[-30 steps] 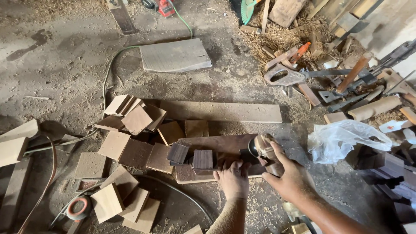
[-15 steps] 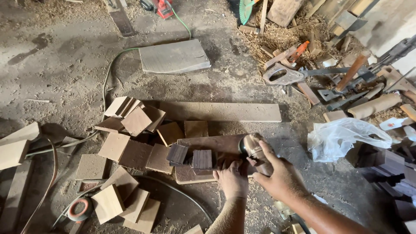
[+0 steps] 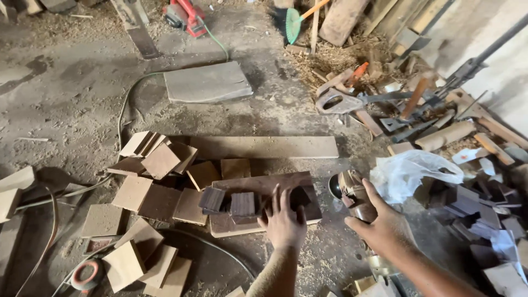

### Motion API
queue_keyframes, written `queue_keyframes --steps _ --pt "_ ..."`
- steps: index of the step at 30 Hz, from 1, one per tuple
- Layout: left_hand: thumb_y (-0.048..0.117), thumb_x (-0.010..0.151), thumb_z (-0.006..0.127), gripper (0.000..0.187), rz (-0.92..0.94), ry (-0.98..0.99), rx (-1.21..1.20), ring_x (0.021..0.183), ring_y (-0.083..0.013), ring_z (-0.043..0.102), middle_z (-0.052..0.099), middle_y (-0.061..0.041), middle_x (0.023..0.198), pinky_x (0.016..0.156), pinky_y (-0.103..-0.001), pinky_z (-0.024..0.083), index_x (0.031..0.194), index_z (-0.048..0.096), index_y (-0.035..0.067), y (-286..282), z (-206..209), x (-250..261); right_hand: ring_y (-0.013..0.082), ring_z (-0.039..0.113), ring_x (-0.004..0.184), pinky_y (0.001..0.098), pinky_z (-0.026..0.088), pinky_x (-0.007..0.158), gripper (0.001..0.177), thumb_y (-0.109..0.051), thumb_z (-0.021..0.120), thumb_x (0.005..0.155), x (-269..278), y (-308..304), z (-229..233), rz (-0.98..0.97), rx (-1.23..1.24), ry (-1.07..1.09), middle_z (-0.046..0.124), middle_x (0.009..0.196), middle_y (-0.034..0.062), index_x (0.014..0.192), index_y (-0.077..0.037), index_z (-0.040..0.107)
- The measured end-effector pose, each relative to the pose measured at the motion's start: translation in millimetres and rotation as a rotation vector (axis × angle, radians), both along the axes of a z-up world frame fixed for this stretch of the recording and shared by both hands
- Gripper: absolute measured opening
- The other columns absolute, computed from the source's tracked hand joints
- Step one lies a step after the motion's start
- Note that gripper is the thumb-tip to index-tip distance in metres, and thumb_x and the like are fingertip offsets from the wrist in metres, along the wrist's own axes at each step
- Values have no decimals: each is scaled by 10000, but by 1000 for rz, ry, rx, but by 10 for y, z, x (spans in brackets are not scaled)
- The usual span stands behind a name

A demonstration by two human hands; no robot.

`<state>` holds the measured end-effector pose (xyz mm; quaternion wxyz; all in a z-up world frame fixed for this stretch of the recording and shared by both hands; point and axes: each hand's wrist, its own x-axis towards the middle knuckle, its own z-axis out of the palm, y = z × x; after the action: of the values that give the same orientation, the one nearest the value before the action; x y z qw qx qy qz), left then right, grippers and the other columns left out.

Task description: The person uses an orbital sander to smooth the surfaces of small wooden blocks placed on a larger board. They repeatedly reposition the blocks and continue sanding each piece.

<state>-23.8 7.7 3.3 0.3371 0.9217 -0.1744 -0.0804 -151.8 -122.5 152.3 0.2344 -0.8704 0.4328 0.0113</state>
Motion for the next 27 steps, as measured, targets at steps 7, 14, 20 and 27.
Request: queue_keyframes --steps 7,14,20,27 --pt "985 726 568 1182 4 151 243 1206 -308 646 593 -148 1387 1179 -721 270 1548 310 175 -132 60 4 275 767 938 366 639 711 1086 -195 821 679 -226 -9 -82 -42 141 -187 664 1293 192 1629 -231 297" --pt "246 853 560 590 -205 -98 26 1467 -423 369 92 -152 1731 1154 -694 282 1390 424 43 109 272 -18 212 810 903 315 673 675 1093 -418 797 714 -174 48 80 4 58 37 704 1277 111 1639 -331 221" --pt "-19 880 570 407 -429 12 61 1358 -354 432 498 -128 1399 1045 -498 543 1260 623 117 117 376 258 242 784 852 331 633 640 1091 -248 814 690 -86 117 65 -30 148 -93 722 1212 148 1637 -268 272" --pt "698 998 419 746 -310 23 305 1415 -426 362 308 -223 1579 1151 -708 259 1548 311 206 96 -63 -184 306 710 1121 392 638 828 1066 -198 820 680 94 148 -158 -4 160 -189 556 1447 197 1614 -176 308"
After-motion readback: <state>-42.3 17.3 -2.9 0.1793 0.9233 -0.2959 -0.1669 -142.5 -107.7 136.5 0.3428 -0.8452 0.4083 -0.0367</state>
